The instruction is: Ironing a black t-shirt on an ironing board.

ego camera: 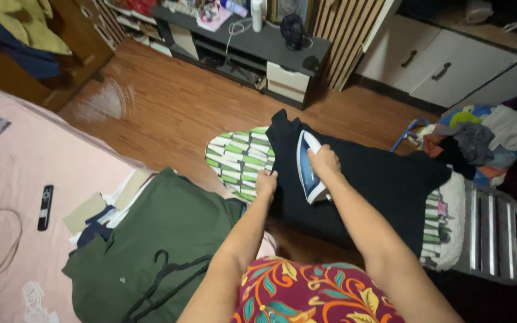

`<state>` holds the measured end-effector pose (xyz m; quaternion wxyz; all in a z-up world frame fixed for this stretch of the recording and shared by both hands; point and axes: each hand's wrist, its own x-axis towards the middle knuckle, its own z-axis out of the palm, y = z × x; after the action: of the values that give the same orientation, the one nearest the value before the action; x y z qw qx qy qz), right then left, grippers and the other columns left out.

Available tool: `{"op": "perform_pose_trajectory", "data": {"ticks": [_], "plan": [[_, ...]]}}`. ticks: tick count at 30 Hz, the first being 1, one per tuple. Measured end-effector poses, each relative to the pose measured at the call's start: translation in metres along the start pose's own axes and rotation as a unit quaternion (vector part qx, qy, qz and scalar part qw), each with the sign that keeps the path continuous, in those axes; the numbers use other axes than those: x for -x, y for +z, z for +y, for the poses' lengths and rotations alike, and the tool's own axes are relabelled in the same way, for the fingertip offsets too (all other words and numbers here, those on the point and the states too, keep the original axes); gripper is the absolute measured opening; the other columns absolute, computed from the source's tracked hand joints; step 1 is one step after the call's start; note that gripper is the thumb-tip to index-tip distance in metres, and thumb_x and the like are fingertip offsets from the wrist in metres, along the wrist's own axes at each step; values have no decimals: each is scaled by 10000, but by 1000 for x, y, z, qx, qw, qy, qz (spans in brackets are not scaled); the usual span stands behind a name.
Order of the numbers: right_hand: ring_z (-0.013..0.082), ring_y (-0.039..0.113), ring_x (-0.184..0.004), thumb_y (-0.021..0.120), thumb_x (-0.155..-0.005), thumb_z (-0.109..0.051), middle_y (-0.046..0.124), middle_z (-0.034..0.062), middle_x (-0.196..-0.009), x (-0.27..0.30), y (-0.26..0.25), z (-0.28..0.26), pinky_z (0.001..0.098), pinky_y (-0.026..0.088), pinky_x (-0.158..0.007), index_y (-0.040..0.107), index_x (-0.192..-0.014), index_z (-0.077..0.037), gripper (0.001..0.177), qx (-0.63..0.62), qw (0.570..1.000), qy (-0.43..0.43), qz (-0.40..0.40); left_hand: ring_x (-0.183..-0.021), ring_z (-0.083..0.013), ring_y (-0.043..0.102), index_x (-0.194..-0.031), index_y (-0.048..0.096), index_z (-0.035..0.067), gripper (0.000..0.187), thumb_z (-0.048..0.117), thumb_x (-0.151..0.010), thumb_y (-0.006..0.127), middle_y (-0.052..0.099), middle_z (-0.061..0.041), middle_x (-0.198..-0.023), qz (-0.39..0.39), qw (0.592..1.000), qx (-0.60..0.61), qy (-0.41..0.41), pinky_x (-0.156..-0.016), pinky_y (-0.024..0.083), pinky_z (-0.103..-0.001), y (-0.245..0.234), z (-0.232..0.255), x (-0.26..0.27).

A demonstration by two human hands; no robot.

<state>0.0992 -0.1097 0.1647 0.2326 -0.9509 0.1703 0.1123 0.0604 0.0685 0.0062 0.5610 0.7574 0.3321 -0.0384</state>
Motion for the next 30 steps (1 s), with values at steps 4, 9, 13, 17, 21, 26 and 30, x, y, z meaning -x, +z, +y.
{"op": "perform_pose_trajectory", "data": {"ticks": [4,9,13,17,21,26,30], "plan": [[477,658,-1137,659,-906,-520,679,305,-1204,16,17,13,554,531,-968,594,-1227,15,628,-4,1000,-16,2,-893,-324,680,-985,609,100,308,328,-867,778,711,-121,-929,0,1000,-27,-15,-848,524,-453,0,6,0],[471,670,-1123,653,-908,-529,689,302,-1193,60,20,1,543,537,-966,595,-1225,-7,614,31,998,-35,-48,-949,-336,696,-1012,623,105,327,350,-863,779,732,-126,-974,6,998,-57,-28,-879,521,-456,-2,11,5],[475,662,-1140,643,-924,-515,687,307,-1197,55,8,-22,538,531,-978,592,-1235,5,608,8,998,-30,-47,-993,-358,696,-1035,629,105,340,360,-865,777,738,-141,-1014,11,997,-77,-8,-889,520,-470,0,5,-7],[477,653,-1147,648,-917,-501,674,314,-1200,77,18,-12,544,521,-981,579,-1248,9,612,9,998,-31,-60,-998,-366,703,-1025,633,88,341,356,-867,773,742,-150,-998,4,996,-88,10,-891,529,-471,-1,-4,-8],[478,658,-1142,637,-925,-501,677,314,-1194,92,20,-14,548,521,-982,579,-1244,6,602,27,995,-35,-85,-984,-369,721,-1019,647,77,328,354,-879,752,753,-156,-974,-15,995,-88,38,-895,547,-470,-16,-16,2],[490,661,-1125,628,-938,-515,683,326,-1172,62,29,-27,557,531,-959,580,-1226,35,623,1,998,-43,-50,-1037,-372,694,-1144,652,132,454,458,-848,765,739,-170,-1046,-98,925,-338,141,-938,462,-548,-79,-7,50],[488,664,-1122,633,-932,-510,684,326,-1170,81,32,-23,555,531,-962,584,-1223,37,622,1,997,-53,-60,-1064,-335,705,-1088,694,176,409,474,-815,762,760,-118,-1065,-111,931,-335,92,-956,474,-525,-82,-21,39]]}}
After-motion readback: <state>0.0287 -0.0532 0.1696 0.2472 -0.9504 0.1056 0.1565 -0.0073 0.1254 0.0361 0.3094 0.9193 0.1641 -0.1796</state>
